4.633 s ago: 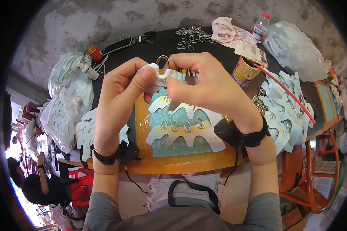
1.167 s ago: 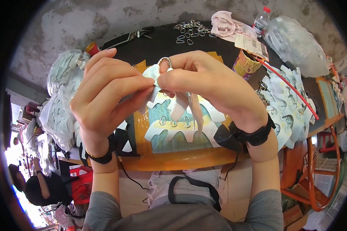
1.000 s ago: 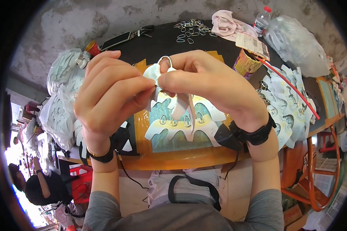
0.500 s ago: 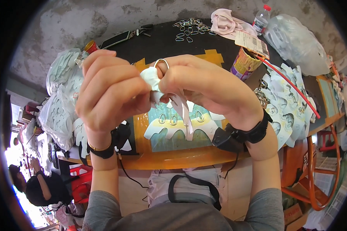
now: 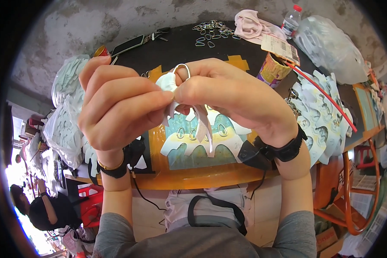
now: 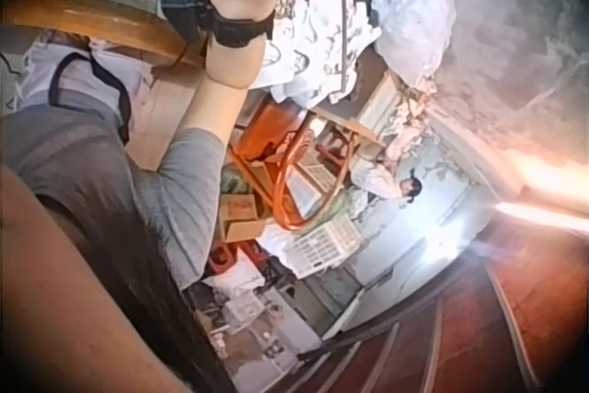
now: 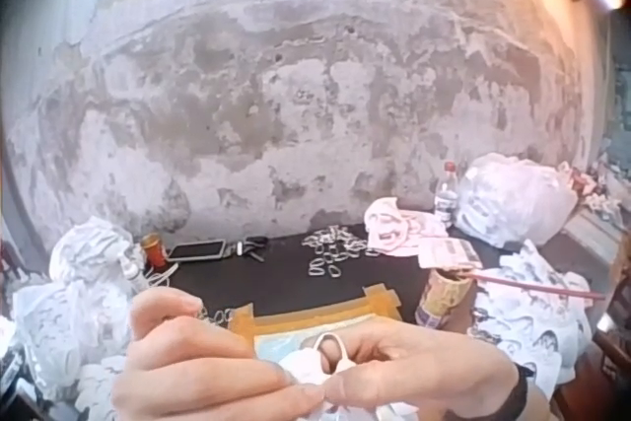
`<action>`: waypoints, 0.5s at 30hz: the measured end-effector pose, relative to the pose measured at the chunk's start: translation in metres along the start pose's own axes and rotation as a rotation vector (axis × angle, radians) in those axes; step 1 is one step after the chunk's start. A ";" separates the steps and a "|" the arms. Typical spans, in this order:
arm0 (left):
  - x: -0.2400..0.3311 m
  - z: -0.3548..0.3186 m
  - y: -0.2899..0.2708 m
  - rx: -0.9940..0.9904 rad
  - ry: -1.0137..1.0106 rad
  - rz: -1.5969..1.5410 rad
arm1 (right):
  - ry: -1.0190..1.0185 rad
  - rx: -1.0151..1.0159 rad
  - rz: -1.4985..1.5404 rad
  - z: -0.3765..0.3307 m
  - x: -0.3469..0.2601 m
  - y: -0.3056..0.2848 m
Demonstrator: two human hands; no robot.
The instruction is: Manually attach metal rings and assemble white leather or material components for shoe manufacturing.
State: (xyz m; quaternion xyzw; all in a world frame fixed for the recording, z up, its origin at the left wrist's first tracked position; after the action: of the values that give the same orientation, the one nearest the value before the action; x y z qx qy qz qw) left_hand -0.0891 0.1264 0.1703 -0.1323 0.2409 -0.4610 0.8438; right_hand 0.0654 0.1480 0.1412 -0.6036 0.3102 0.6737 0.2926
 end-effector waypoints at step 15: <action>-0.019 -0.007 -0.014 0.053 -0.341 -0.418 | 0.045 0.049 -0.111 0.007 -0.002 -0.003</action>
State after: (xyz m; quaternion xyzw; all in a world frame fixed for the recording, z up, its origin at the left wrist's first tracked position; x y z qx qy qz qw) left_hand -0.1117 0.1352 0.1763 -0.2326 0.0506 -0.6026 0.7617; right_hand 0.0634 0.1556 0.1438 -0.6277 0.2991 0.6348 0.3369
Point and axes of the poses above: each hand's wrist, its own z-axis towards the middle knuckle, its own y-axis out of the palm, x = y × z, the point moved 4 cm from there along z, towards the middle knuckle, and after that the axes turned 3 degrees about x, right-handed, at the moved point
